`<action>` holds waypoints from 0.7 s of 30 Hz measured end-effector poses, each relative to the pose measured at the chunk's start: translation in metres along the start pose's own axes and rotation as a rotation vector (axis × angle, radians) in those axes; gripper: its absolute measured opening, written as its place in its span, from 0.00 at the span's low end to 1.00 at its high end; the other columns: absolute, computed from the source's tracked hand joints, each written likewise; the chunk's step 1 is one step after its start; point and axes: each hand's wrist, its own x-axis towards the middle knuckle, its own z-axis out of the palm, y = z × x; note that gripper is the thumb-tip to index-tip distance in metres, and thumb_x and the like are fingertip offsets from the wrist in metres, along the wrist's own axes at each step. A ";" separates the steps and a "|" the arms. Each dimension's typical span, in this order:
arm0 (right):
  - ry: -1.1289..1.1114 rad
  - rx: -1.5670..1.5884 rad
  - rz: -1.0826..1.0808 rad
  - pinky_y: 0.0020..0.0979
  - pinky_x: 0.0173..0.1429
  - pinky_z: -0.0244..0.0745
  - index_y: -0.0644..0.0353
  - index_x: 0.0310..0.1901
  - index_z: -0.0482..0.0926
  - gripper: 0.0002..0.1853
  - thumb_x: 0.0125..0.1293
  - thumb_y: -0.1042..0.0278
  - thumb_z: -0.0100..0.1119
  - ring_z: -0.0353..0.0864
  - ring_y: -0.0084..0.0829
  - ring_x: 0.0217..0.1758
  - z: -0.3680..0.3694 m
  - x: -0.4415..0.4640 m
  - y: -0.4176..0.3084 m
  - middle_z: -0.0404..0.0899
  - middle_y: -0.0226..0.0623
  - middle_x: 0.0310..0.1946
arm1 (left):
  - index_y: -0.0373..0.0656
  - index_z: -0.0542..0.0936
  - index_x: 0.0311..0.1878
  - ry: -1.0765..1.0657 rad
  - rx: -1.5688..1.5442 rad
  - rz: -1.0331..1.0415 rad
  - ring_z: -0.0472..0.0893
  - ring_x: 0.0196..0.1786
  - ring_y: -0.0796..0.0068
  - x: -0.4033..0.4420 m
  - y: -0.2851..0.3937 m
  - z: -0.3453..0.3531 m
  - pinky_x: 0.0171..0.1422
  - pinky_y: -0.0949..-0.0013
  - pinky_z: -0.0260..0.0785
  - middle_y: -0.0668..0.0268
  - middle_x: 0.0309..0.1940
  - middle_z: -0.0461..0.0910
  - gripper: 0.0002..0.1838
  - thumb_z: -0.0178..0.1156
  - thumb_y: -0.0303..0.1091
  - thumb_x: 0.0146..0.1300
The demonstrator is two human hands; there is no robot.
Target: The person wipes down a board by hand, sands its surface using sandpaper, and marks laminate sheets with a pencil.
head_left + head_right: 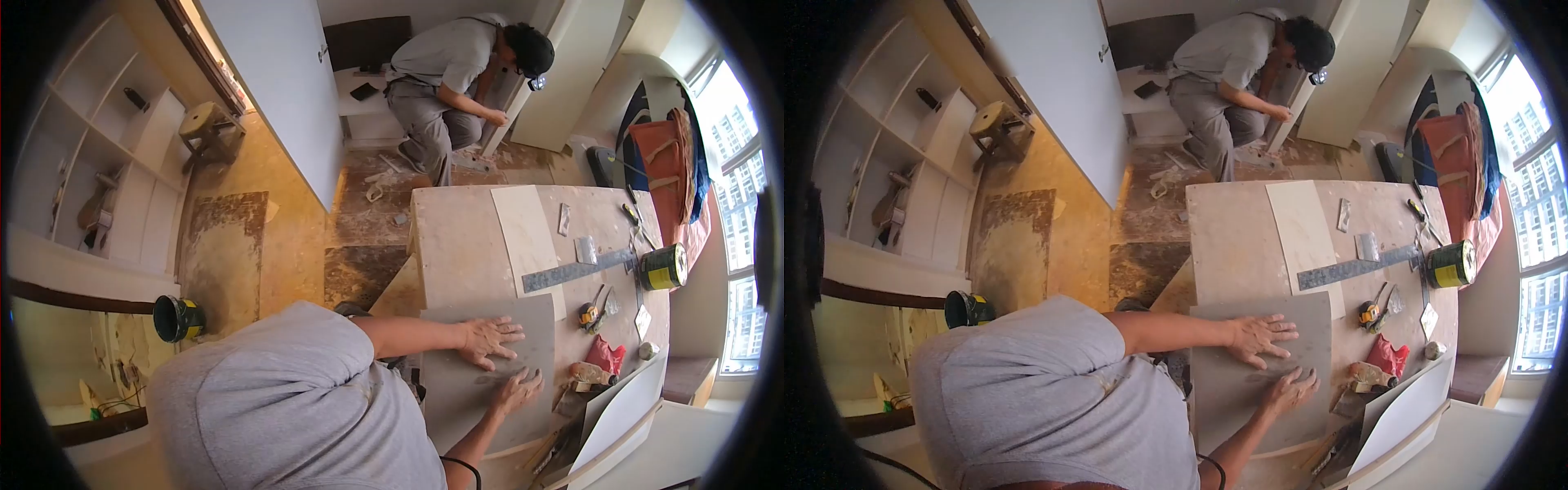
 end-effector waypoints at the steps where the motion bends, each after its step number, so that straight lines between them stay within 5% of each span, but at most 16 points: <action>1: 0.039 -0.001 -0.043 0.52 0.78 0.62 0.61 0.68 0.77 0.25 0.76 0.56 0.58 0.68 0.56 0.76 0.016 0.003 0.000 0.69 0.57 0.73 | 0.60 0.74 0.77 0.050 -0.034 -0.001 0.45 0.88 0.47 -0.001 -0.003 0.005 0.90 0.42 0.35 0.50 0.86 0.51 0.36 0.62 0.61 0.69; 2: 0.089 -0.017 -0.065 0.51 0.78 0.62 0.60 0.68 0.77 0.25 0.76 0.54 0.58 0.67 0.56 0.76 0.029 0.004 0.005 0.69 0.56 0.73 | 0.59 0.74 0.77 0.091 -0.081 0.020 0.46 0.88 0.45 0.004 -0.001 0.014 0.89 0.42 0.37 0.50 0.86 0.52 0.36 0.63 0.60 0.68; 4: -0.214 0.017 -0.008 0.53 0.79 0.61 0.58 0.70 0.76 0.26 0.77 0.52 0.57 0.67 0.55 0.76 0.015 0.009 -0.001 0.68 0.53 0.74 | 0.58 0.75 0.76 0.014 -0.149 -0.004 0.50 0.87 0.41 0.003 0.002 -0.001 0.88 0.40 0.41 0.48 0.84 0.55 0.36 0.66 0.58 0.66; 6: 0.042 -0.190 -0.028 0.57 0.81 0.56 0.57 0.70 0.76 0.27 0.77 0.50 0.56 0.64 0.54 0.79 0.030 0.002 -0.001 0.68 0.51 0.76 | 0.56 0.75 0.76 0.082 -0.100 0.022 0.54 0.85 0.40 0.010 0.000 0.012 0.87 0.38 0.43 0.47 0.82 0.60 0.37 0.65 0.59 0.66; 10: 0.086 -0.163 0.111 0.61 0.84 0.47 0.56 0.70 0.77 0.27 0.77 0.50 0.57 0.58 0.52 0.83 0.034 -0.001 -0.015 0.65 0.50 0.77 | 0.42 0.80 0.69 0.437 -0.369 -0.084 0.71 0.74 0.43 0.040 -0.041 -0.015 0.81 0.48 0.60 0.46 0.70 0.74 0.30 0.68 0.47 0.67; 14: 0.058 -0.151 0.117 0.62 0.85 0.46 0.55 0.71 0.77 0.27 0.77 0.50 0.56 0.56 0.52 0.84 0.030 0.000 -0.023 0.64 0.50 0.78 | 0.40 0.84 0.61 0.449 -0.235 -0.382 0.78 0.63 0.45 0.112 -0.129 -0.062 0.70 0.49 0.71 0.47 0.60 0.79 0.19 0.64 0.34 0.68; 18: 0.071 -0.171 0.156 0.61 0.85 0.47 0.55 0.70 0.77 0.27 0.77 0.50 0.57 0.57 0.51 0.83 0.030 0.002 -0.021 0.65 0.49 0.77 | 0.53 0.78 0.72 0.276 0.281 -0.454 0.78 0.66 0.45 0.182 -0.260 -0.070 0.73 0.50 0.73 0.48 0.69 0.74 0.31 0.55 0.22 0.65; 21: 0.078 -0.142 0.159 0.60 0.85 0.47 0.54 0.69 0.78 0.26 0.76 0.51 0.58 0.58 0.51 0.83 0.031 0.003 -0.020 0.65 0.49 0.76 | 0.60 0.74 0.76 0.049 0.432 -0.447 0.70 0.76 0.47 0.213 -0.273 -0.120 0.79 0.51 0.67 0.53 0.81 0.63 0.31 0.52 0.25 0.70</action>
